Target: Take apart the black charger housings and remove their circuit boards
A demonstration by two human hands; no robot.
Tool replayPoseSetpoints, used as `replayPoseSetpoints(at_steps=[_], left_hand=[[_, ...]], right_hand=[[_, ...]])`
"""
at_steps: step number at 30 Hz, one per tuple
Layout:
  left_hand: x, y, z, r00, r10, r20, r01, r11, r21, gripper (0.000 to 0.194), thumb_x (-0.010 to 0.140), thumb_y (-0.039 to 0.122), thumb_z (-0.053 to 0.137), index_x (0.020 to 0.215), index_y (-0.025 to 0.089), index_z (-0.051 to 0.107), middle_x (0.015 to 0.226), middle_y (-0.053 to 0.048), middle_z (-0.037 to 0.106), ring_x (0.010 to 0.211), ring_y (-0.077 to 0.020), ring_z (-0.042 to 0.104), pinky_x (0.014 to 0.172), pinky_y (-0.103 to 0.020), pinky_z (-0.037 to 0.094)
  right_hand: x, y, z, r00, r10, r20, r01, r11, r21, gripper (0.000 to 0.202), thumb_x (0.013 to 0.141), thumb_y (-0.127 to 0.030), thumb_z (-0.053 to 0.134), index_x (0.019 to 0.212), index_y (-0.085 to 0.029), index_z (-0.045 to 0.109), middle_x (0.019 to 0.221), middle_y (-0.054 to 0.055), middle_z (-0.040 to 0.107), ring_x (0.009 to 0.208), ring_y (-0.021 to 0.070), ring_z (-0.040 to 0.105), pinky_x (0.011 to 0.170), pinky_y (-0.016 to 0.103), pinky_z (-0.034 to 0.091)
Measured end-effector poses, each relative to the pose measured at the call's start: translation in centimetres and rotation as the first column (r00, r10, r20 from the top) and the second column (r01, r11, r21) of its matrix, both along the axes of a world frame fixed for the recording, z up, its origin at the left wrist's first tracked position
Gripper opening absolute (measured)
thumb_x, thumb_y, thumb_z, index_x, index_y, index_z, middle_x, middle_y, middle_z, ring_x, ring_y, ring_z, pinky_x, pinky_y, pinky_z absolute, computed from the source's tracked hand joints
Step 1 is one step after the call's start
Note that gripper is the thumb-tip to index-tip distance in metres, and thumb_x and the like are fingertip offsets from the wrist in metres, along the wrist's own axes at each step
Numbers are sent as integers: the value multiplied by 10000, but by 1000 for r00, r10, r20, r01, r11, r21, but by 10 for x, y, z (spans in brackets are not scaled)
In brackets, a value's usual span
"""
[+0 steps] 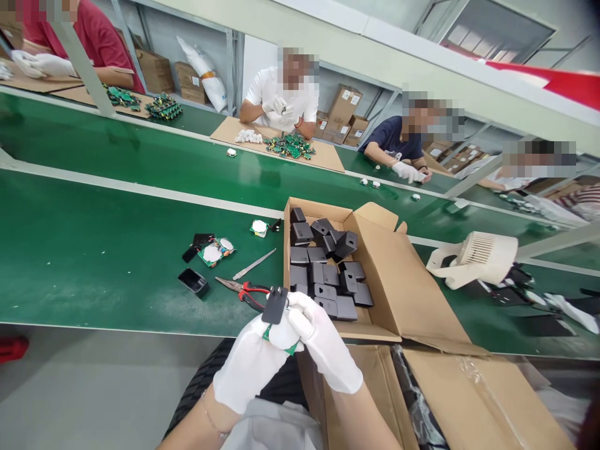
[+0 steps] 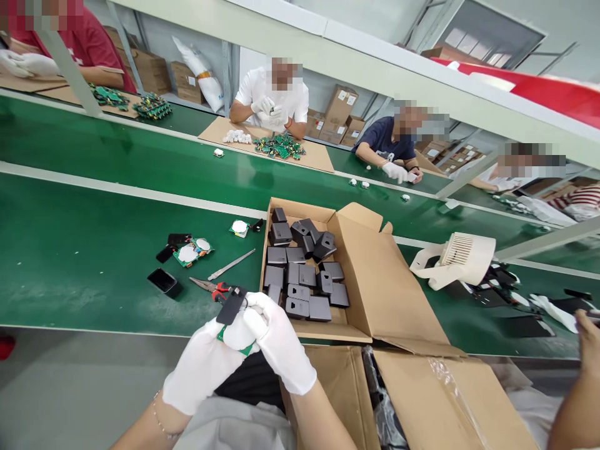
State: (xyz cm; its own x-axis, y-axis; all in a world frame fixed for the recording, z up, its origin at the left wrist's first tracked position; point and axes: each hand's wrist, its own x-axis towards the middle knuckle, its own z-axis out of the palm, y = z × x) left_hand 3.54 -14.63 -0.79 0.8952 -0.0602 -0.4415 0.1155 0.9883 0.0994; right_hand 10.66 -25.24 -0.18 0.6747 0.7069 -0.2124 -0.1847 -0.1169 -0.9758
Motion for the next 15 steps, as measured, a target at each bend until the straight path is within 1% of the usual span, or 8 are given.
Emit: replayPoseSetpoints(at_steps=[2, 4, 5, 7, 9, 11, 13, 15], left_hand=[[0, 1, -4, 1000, -22, -2, 22, 1000, -7, 257, 865, 27, 477, 1006, 104, 678, 776, -51, 658, 773, -171, 643, 799, -294, 528], [1, 1, -5, 1000, 7, 28, -8, 1000, 19, 230, 860, 49, 512, 1010, 103, 678, 775, -50, 659, 778, -180, 643, 842, -320, 524], [2, 0, -5, 998, 34, 47, -36, 999, 35, 220, 854, 53, 527, 1005, 106, 679, 770, -44, 656, 761, -176, 638, 851, -325, 522], [4, -2, -4, 993, 86, 84, -92, 994, 65, 209, 837, 41, 550, 980, 117, 682, 748, -23, 643, 717, -154, 616, 845, -312, 521], [5, -3, -3, 988, 112, 110, -122, 989, 88, 188, 820, 29, 577, 946, 119, 685, 734, -11, 628, 704, -135, 597, 832, -292, 518], [3, -3, -3, 987, 112, 116, -125, 986, 111, 134, 815, 51, 616, 917, 102, 687, 774, -32, 640, 744, -144, 603, 811, -285, 517], [0, -1, -4, 987, 116, 114, -131, 981, 140, 75, 812, 92, 658, 881, 80, 687, 816, -63, 652, 761, -157, 606, 744, -271, 515], [-2, 0, -5, 988, 120, 102, -135, 978, 161, 49, 804, 110, 681, 841, 78, 680, 800, -59, 639, 722, -143, 589, 679, -249, 499]], right_hand=[[1, 0, -1, 999, -7, 35, 7, 1000, -1, 469, 885, -565, 512, 1162, -192, 581, 887, 34, 616, 627, 112, 515, 498, 210, 428], [1, 1, -2, 995, -14, 98, 16, 1000, -17, 400, 880, -464, 556, 1183, -206, 590, 984, 46, 657, 769, 148, 600, 660, 252, 507], [0, 3, -1, 990, -19, 137, 24, 999, -32, 345, 865, -386, 590, 1162, -213, 609, 1018, 43, 668, 840, 164, 620, 746, 270, 518], [-2, 5, -1, 975, -44, 217, 60, 996, -66, 295, 831, -232, 609, 1124, -223, 644, 1110, 39, 668, 987, 188, 621, 910, 301, 491], [-4, 7, -1, 958, -71, 278, 98, 992, -85, 339, 816, -154, 578, 1137, -230, 655, 1233, 36, 631, 1138, 203, 575, 1042, 323, 422], [-5, 8, -1, 954, -54, 294, 82, 993, -87, 403, 816, -143, 552, 1198, -240, 637, 1299, 30, 604, 1212, 205, 544, 1089, 331, 394], [-5, 9, -2, 960, -8, 279, 33, 996, -85, 450, 798, -141, 556, 1229, -254, 617, 1272, 23, 627, 1164, 201, 586, 1041, 329, 452], [-7, 11, -2, 960, 6, 280, 21, 996, -91, 493, 763, -115, 567, 1232, -263, 604, 1282, 18, 621, 1166, 204, 588, 1038, 340, 460]])
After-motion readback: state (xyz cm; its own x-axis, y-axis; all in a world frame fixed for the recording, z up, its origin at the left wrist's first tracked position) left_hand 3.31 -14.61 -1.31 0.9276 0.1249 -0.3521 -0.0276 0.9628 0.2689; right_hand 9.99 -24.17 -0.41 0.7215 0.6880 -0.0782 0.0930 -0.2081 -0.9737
